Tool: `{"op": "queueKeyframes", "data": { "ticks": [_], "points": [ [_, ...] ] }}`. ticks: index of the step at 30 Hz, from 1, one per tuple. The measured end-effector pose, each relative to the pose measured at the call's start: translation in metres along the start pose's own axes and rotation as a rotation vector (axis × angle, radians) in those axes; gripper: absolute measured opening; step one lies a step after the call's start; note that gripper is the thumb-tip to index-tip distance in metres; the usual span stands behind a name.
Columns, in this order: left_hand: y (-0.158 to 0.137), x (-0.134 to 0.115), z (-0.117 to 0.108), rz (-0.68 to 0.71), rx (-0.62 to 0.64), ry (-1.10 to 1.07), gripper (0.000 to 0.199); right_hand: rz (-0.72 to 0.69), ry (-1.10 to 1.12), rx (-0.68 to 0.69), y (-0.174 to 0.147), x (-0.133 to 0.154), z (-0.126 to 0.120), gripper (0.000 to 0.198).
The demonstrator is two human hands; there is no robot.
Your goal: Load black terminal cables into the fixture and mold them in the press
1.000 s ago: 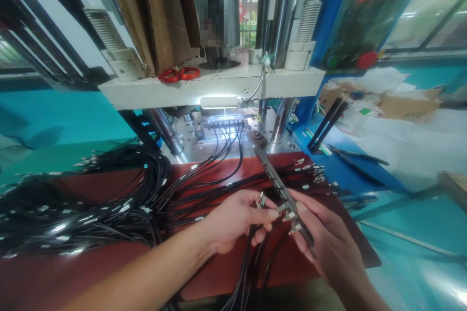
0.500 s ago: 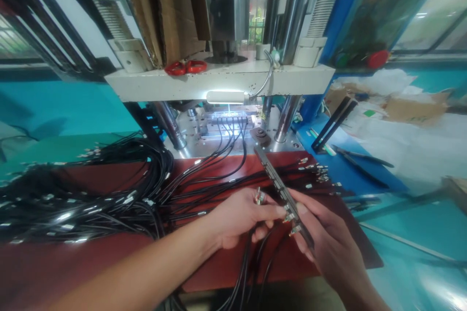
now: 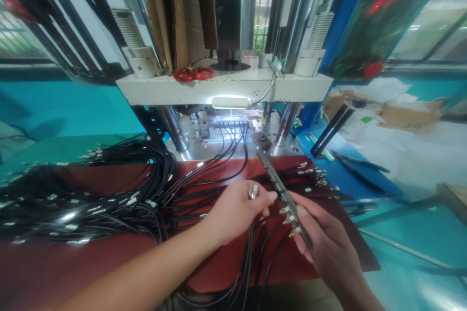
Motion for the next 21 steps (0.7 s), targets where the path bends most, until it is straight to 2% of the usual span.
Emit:
{"op": "queueKeyframes", "data": {
  "ticks": [2,6,11,19,21],
  "points": [
    [-0.003,-0.008,-0.006,0.001,-0.002,-0.073,0.034,0.009,0.046,0.015,0.002,-0.001,-0.002,0.055],
    [-0.009,-0.007,-0.011,-0.189,0.108,-0.201,0.034,-0.066,0.019,0.008,0.004,0.003,-0.007,0.061],
    [-0.013,-0.012,-0.010,-0.159,0.208,-0.217,0.032,-0.089,-0.027,0.017,0.003,0.007,-0.005,0.062],
    [-0.023,-0.012,-0.008,-0.159,0.153,-0.125,0.020,-0.038,0.006,-0.033,0.004,0.005,-0.002,0.057],
    [-0.032,-0.019,-0.006,-0.114,0.104,-0.055,0.013,-0.039,0.017,-0.043,0.004,0.005,-0.001,0.055]
  ]
}}
Point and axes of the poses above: each hand's wrist, its own y-axis towards the middle knuckle, its own z-axis out of the palm, x = y × z, the point moved 5 cm from there along y, towards the middle knuckle, and after that the axes turned 9 degrees about -y, right-handed, at the moved point
